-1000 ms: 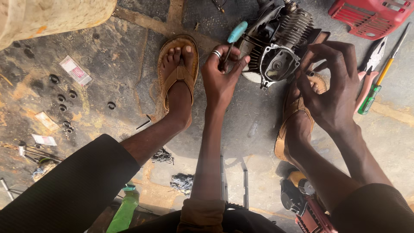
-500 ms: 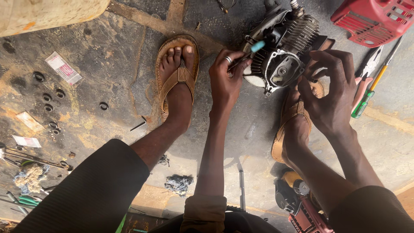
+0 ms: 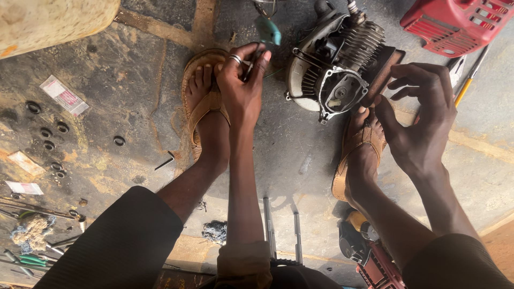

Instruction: The person uses a screwdriver to loosen and remove screws from a small engine component, detaches a metal cover, and continues unscrewing parts of the engine assembly. The person handles the engine and cover by hand while working on the floor.

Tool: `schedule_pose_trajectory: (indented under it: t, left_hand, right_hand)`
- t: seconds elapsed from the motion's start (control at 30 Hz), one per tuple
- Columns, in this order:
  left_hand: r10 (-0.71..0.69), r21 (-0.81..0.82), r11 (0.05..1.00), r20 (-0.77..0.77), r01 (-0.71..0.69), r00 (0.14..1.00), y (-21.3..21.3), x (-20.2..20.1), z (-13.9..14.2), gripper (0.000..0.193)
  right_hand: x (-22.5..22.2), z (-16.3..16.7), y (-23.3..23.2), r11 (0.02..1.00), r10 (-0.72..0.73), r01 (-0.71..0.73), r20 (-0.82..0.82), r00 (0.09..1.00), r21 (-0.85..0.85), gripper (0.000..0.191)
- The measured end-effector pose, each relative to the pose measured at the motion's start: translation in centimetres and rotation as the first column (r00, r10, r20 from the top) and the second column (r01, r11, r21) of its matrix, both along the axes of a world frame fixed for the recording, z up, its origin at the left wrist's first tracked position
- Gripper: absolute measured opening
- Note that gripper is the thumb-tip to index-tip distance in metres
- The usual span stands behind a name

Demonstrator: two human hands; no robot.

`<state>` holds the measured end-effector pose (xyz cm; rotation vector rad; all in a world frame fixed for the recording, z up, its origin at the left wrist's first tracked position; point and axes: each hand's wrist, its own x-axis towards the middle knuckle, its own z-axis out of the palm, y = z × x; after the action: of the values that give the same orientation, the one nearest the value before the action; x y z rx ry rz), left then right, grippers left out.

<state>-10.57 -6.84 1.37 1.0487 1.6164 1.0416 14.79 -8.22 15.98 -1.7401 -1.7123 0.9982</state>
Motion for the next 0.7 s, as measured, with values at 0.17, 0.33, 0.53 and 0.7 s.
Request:
schedule_pose_trajectory:
  t: [0.17, 0.33, 0.53, 0.7]
  left_hand:
    - [-0.397, 0.237, 0.889, -0.026, 0.391, 0.917, 2.0, 3.0, 6.9, 0.011]
    - [-0.564, 0.238, 0.817, 0.139, 0.526, 0.814, 1.6, 8.7, 12.4, 0.016]
    - [-0.21, 0.075, 0.964, -0.375, 0.256, 0.903, 2.0, 13.1, 8.5, 0.034]
    - [-0.319, -0.077, 0.902, -0.781, 0.425, 0.536, 2.9, 17.0, 3.5, 0.067]
  right_hand:
    - [-0.2, 3.6, 1.7, 0.973, -0.198, 0.07, -0.635, 0.746, -0.222, 0.059]
    - [3.1, 5.6, 0.6, 0.934, -0.311, 0.178, -0.463, 0.83, -0.31, 0.041]
    - [10.1, 2.1, -4.1, 0.874, -0.485, 0.41, -0.51, 0.71, -0.261, 0.02]
    - [13.9, -2.3, -8.7, 0.762, -0.646, 0.553, -0.451, 0.616, -0.336, 0.018]
